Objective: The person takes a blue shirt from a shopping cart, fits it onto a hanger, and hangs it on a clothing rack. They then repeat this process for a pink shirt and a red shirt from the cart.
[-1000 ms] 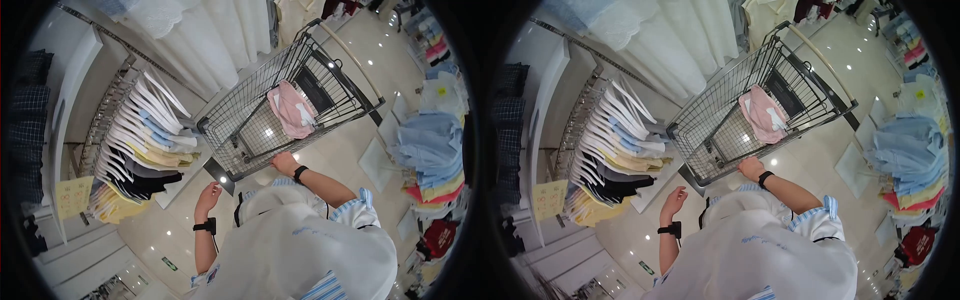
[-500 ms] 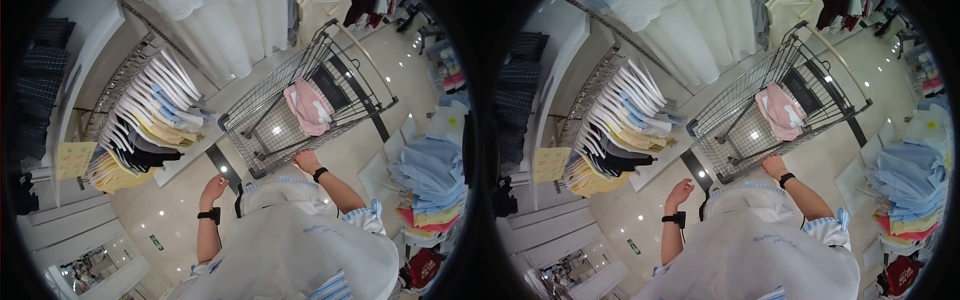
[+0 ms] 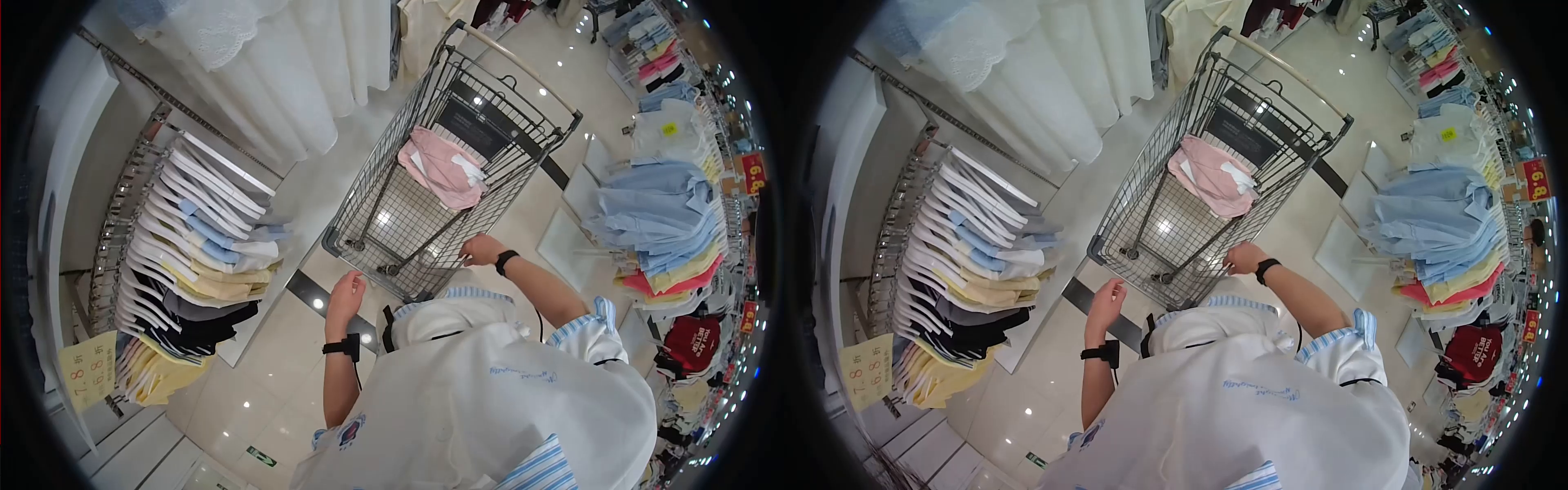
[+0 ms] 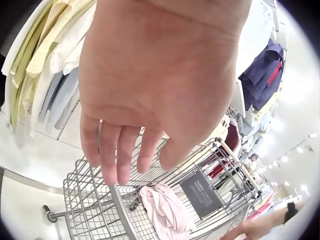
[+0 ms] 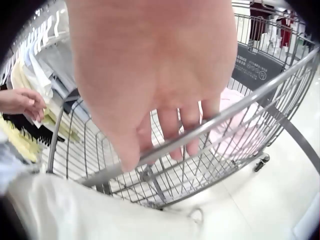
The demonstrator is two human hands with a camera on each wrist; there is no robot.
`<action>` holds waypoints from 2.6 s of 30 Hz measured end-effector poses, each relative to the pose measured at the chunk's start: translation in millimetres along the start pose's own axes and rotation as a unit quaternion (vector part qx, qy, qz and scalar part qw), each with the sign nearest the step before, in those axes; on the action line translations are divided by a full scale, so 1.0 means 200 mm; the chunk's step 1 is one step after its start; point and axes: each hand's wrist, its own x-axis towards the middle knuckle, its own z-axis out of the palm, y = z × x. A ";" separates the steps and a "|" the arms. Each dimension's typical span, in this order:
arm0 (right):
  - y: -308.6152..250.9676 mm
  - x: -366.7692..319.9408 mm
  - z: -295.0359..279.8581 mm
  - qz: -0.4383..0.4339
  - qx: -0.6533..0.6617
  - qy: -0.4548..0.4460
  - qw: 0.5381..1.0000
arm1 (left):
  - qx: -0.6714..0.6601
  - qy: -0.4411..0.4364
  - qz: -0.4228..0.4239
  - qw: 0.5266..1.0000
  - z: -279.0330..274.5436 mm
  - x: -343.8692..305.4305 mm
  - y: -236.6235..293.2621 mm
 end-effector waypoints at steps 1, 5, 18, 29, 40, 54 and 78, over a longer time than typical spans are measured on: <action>0.01 0.01 -0.05 0.026 0.060 -0.007 0.998 | 0.000 -0.004 -0.004 1.000 -0.02 0.01 0.02; 0.17 0.14 -0.17 0.026 0.149 0.056 0.987 | -0.021 0.029 -0.016 0.999 -0.06 -0.01 0.01; 1.03 0.87 -0.36 0.044 0.139 0.100 0.984 | -0.022 0.125 -0.310 0.942 0.47 -0.57 0.15; 1.34 1.08 -0.25 0.135 0.114 0.018 0.984 | -0.128 0.161 -0.446 0.871 0.99 -0.87 0.80; 1.31 1.19 -0.30 0.154 0.056 0.051 0.985 | -0.139 0.191 -0.480 0.845 1.04 -0.82 0.99; 1.17 0.82 -0.68 0.080 0.436 0.144 0.885 | -0.125 0.196 -0.321 0.918 1.02 -0.66 0.65; -1.13 -1.14 -1.49 -0.488 0.307 -0.042 0.816 | -0.159 0.412 0.270 0.856 0.19 -1.30 0.92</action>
